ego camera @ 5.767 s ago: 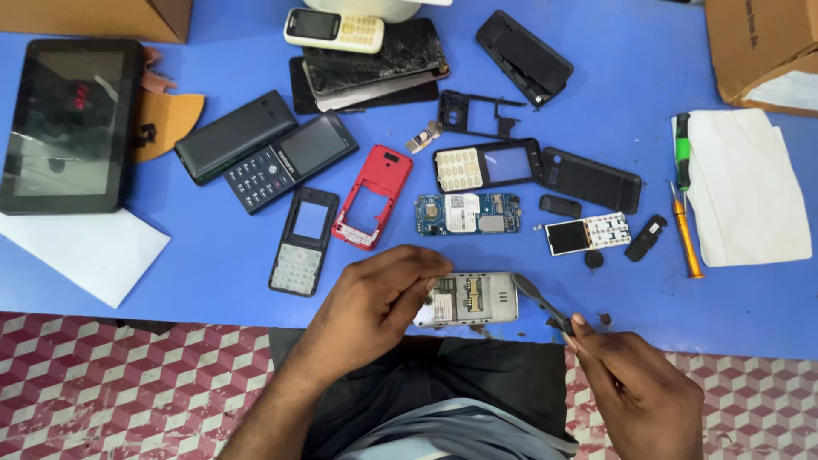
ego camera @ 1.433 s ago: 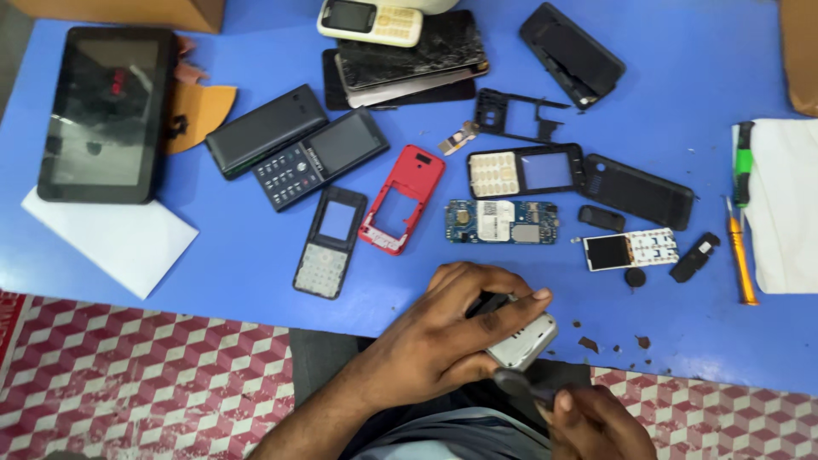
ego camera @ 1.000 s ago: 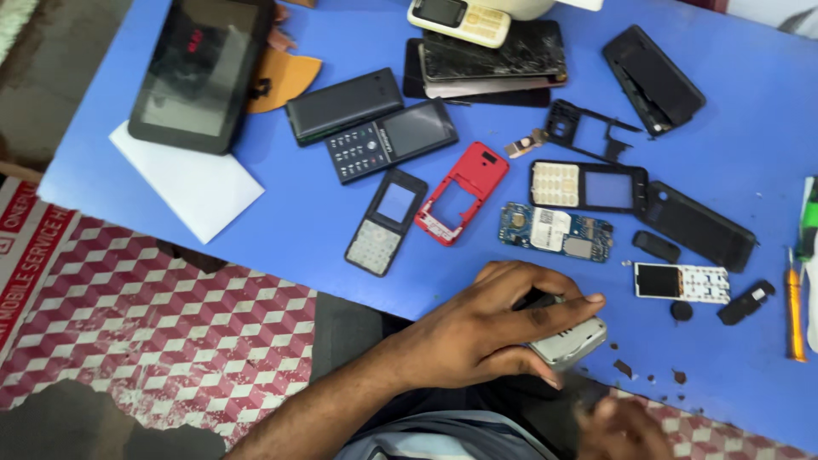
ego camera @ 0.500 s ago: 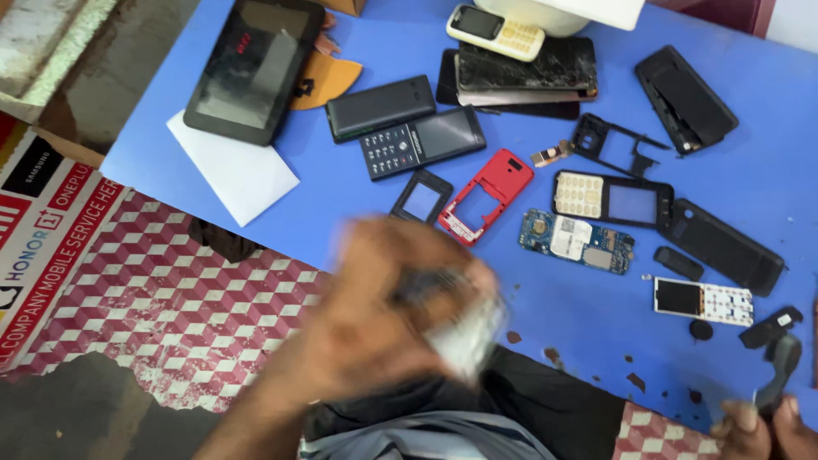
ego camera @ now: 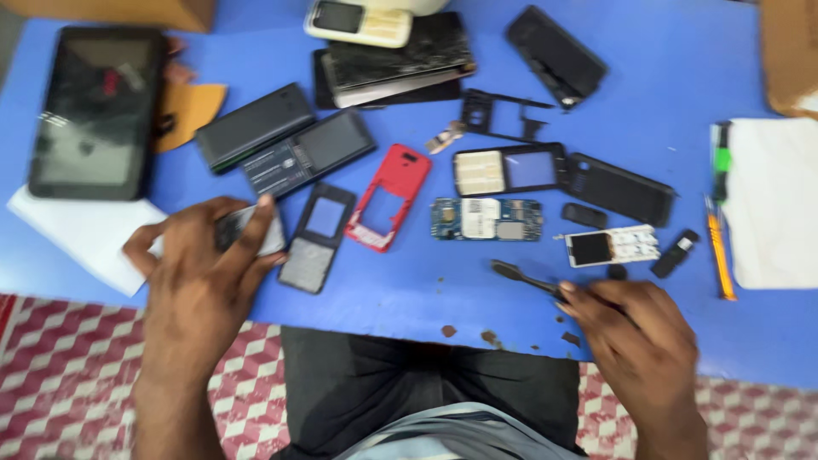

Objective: The person scrapes the back of a white mobile phone with a metal tool, then picks up a circuit board and a keypad assembly, aligning and fitting them together. The workspace contains multiple disassembled phones and tools.

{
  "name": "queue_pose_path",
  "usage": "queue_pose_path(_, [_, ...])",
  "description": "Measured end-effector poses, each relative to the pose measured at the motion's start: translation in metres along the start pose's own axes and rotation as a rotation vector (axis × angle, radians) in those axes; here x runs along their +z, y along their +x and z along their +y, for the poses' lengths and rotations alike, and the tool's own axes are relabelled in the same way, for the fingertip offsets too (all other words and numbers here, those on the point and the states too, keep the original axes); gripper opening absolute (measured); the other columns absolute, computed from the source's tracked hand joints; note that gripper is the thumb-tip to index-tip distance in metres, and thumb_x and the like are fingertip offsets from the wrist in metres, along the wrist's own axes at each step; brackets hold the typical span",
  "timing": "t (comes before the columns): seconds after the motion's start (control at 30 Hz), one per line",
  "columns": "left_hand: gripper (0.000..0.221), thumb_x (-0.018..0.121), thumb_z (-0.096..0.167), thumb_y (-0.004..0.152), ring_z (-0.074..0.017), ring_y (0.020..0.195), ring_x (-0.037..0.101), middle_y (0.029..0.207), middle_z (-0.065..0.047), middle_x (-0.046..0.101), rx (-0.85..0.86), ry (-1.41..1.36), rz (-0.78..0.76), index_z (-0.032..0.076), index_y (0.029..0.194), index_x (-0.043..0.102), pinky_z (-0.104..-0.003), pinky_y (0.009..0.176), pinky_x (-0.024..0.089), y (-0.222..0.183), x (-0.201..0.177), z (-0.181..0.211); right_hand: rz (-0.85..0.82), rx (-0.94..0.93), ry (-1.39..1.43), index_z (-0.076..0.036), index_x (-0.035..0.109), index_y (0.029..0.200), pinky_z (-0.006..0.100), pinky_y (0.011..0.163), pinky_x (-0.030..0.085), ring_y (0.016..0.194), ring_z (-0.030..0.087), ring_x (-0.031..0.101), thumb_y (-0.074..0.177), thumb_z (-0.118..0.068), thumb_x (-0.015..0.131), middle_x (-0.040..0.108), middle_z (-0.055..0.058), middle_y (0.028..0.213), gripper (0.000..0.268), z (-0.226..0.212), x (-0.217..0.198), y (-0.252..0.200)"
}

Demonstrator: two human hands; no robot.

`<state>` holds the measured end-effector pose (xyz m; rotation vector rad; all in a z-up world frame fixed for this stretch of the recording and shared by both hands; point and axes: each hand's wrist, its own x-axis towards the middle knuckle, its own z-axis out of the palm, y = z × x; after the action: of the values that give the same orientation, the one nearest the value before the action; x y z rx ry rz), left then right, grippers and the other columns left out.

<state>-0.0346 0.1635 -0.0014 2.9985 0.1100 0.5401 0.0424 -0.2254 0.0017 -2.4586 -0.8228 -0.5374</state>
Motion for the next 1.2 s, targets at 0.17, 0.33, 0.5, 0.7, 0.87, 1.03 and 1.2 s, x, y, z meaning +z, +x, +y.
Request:
queue_pose_path(0.17, [0.054, 0.079, 0.035, 0.087, -0.0209, 0.120, 0.054, 0.133, -0.003, 0.062, 0.021, 0.014, 0.010, 0.018, 0.138, 0.071, -0.047, 0.106, 0.027, -0.002, 0.004, -0.002, -0.049, -0.038, 0.009, -0.011, 0.078, 0.106, 0.036, 0.075, 0.048, 0.083, 0.020, 0.060, 0.076, -0.012, 0.087, 0.065, 0.003, 0.092, 0.032, 0.011, 0.004, 0.004])
queue_pose_path(0.33, [0.056, 0.079, 0.033, 0.084, -0.0241, 0.122, 0.054, 0.134, -0.006, 0.061, 0.023, 0.030, -0.007, 0.016, 0.136, 0.070, -0.049, 0.107, 0.028, -0.003, 0.009, -0.008, -0.065, -0.026, 0.013, -0.011, 0.078, 0.107, 0.037, 0.074, 0.048, 0.083, 0.020, 0.059, 0.071, -0.017, 0.087, 0.065, 0.004, 0.092, 0.037, 0.013, 0.007, -0.001])
queue_pose_path(0.5, [0.056, 0.077, 0.035, 0.087, -0.0218, 0.126, 0.055, 0.138, -0.003, 0.062, 0.027, 0.040, -0.006, 0.019, 0.140, 0.069, -0.046, 0.110, 0.031, -0.003, 0.012, -0.010, -0.062, 0.011, 0.022, -0.008, 0.077, 0.105, 0.036, 0.076, 0.049, 0.083, 0.019, 0.060, 0.071, -0.019, 0.087, 0.066, 0.004, 0.094, 0.037, 0.012, 0.007, -0.001])
queue_pose_path(0.7, [0.057, 0.073, 0.035, 0.091, -0.0210, 0.127, 0.055, 0.140, -0.002, 0.060, 0.054, 0.094, -0.060, 0.023, 0.146, 0.067, -0.044, 0.111, 0.032, -0.006, 0.011, -0.014, -0.042, -0.021, 0.037, -0.006, 0.076, 0.104, 0.037, 0.079, 0.049, 0.087, 0.020, 0.063, 0.069, -0.020, 0.090, 0.067, 0.004, 0.096, 0.040, 0.015, 0.008, -0.003])
queue_pose_path(0.87, [0.055, 0.072, 0.035, 0.091, -0.0220, 0.129, 0.056, 0.142, -0.003, 0.061, 0.050, 0.054, -0.037, 0.018, 0.144, 0.067, -0.045, 0.114, 0.034, -0.003, 0.007, -0.010, -0.005, 0.071, 0.096, -0.006, 0.077, 0.103, 0.036, 0.084, 0.050, 0.093, 0.021, 0.063, 0.063, -0.024, 0.091, 0.068, 0.004, 0.099, 0.047, 0.014, 0.006, -0.002])
queue_pose_path(1.03, [0.054, 0.073, 0.033, 0.091, -0.0244, 0.133, 0.056, 0.146, -0.005, 0.060, 0.046, 0.035, -0.028, 0.014, 0.141, 0.067, -0.046, 0.115, 0.035, -0.003, -0.001, -0.003, 0.012, 0.051, 0.057, -0.006, 0.078, 0.102, 0.038, 0.085, 0.049, 0.095, 0.023, 0.063, 0.060, -0.025, 0.092, 0.068, 0.004, 0.099, 0.049, 0.014, 0.008, -0.004])
queue_pose_path(1.2, [0.054, 0.073, 0.030, 0.087, -0.0343, 0.138, 0.052, 0.148, -0.019, 0.056, 0.022, 0.040, 0.032, 0.006, 0.135, 0.065, -0.050, 0.112, 0.035, 0.001, -0.013, 0.011, 0.002, 0.048, 0.051, -0.007, 0.078, 0.101, 0.038, 0.084, 0.050, 0.094, 0.022, 0.063, 0.059, -0.026, 0.092, 0.068, 0.004, 0.099, 0.048, 0.013, 0.007, -0.003])
